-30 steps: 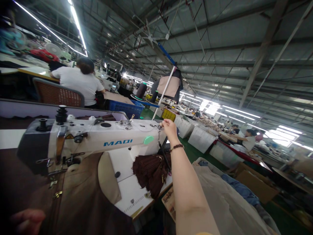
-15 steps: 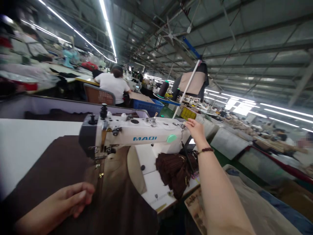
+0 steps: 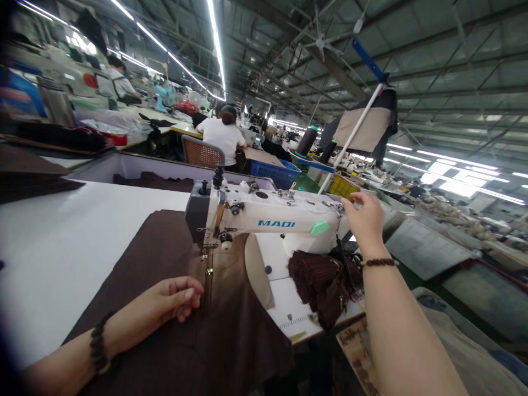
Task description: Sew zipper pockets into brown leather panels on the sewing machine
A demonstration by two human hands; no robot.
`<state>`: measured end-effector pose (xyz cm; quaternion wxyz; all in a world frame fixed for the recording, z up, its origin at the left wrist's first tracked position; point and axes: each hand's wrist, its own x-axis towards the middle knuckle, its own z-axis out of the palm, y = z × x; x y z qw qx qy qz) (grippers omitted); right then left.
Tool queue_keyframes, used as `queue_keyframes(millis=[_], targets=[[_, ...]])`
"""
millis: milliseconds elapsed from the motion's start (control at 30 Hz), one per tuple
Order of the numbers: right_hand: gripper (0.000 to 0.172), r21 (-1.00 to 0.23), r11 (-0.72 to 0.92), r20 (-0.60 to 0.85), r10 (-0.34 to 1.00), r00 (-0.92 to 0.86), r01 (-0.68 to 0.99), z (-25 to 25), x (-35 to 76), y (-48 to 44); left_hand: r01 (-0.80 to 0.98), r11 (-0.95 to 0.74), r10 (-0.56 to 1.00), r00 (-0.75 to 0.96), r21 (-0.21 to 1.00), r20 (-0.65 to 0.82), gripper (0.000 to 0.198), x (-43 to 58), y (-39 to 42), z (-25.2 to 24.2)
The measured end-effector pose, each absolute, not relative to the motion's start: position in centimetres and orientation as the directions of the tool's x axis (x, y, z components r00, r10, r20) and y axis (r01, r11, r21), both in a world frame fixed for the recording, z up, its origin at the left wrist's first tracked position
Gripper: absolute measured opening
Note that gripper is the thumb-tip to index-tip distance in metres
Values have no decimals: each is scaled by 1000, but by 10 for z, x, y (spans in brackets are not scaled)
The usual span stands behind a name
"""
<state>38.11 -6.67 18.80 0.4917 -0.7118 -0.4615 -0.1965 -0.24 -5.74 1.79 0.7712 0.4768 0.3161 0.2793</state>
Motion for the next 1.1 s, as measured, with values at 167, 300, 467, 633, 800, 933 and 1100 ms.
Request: queue_keyframes(millis=[167, 300, 467, 633, 800, 933, 1100], targets=[[20, -657, 142, 428, 879, 211, 740, 137, 257, -100, -131, 393, 734, 641, 910, -224, 45, -2, -59, 19], [34, -969, 31, 73, 984, 163, 247, 85, 193, -90, -139, 395, 730, 647, 908, -219, 45, -4, -58, 17], [42, -928, -249, -253, 967, -21, -278, 72, 172, -66, -169, 375, 740, 647, 912, -185, 45, -5, -57, 18], [25, -861, -251, -282, 960, 4, -443, 69, 165, -61, -168, 384, 733, 653, 908, -189, 47, -6, -57, 21], [21, -843, -225, -273, 962, 26, -488, 63, 164, -59, -181, 384, 739, 648, 906, -184, 47, -8, -55, 21], [21, -835, -224, -272, 962, 22, -503, 63, 166, -59, -182, 389, 735, 652, 903, -185, 45, -9, -54, 20], [21, -834, -218, -263, 965, 17, -508, 63, 166, -59, -179, 387, 739, 647, 905, -189, 45, -8, -55, 20]])
